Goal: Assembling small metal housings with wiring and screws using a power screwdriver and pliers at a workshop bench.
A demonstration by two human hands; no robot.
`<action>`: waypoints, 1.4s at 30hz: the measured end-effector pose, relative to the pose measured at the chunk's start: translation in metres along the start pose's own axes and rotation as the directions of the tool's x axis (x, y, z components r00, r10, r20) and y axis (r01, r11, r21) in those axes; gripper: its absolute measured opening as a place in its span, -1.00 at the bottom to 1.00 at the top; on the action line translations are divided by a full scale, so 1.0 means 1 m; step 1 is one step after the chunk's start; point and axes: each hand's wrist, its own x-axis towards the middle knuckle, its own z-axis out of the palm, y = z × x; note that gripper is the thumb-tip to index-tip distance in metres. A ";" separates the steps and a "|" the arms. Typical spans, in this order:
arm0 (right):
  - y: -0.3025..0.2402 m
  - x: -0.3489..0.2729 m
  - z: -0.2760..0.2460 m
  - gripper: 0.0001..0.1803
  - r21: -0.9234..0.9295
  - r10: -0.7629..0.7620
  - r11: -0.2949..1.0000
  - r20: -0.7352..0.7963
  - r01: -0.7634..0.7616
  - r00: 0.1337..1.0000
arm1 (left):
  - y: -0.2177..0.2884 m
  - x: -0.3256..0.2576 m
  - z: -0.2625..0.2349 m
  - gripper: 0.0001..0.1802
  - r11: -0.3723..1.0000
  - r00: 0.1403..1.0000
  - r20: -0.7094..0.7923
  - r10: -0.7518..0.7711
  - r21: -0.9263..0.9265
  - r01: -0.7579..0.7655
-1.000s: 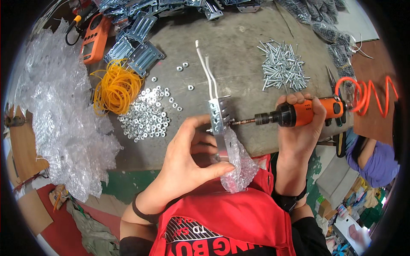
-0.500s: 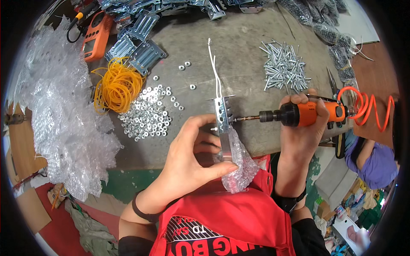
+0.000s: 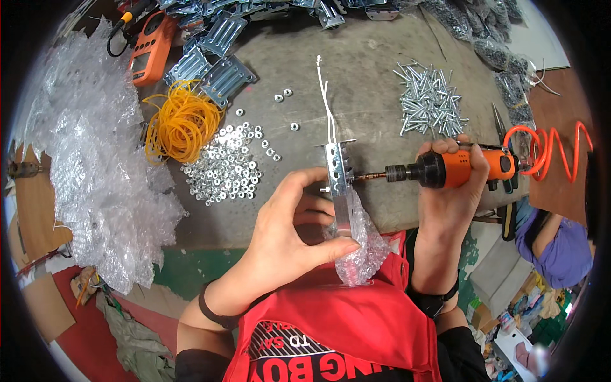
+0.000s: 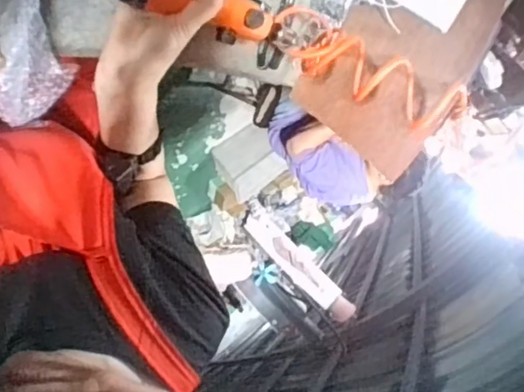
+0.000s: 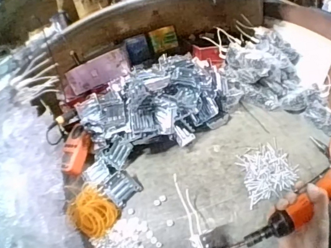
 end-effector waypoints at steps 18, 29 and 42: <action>-0.008 -0.011 -0.009 -0.58 -0.146 -0.034 0.989 -0.083 0.022 0.996 | -0.003 -0.012 0.006 -0.21 0.999 0.999 -0.033 0.039 -0.028 -0.040; -0.003 -0.007 -0.005 -0.57 -0.281 -0.094 0.957 -0.065 0.072 0.993 | 0.001 0.016 -0.042 -0.71 0.337 0.835 -0.006 0.551 0.916 -0.216; -0.012 0.001 -0.019 -0.62 -0.233 -0.038 0.972 -0.001 0.037 0.999 | -0.026 0.018 -0.006 -0.82 0.754 0.858 -0.111 0.502 0.543 -0.371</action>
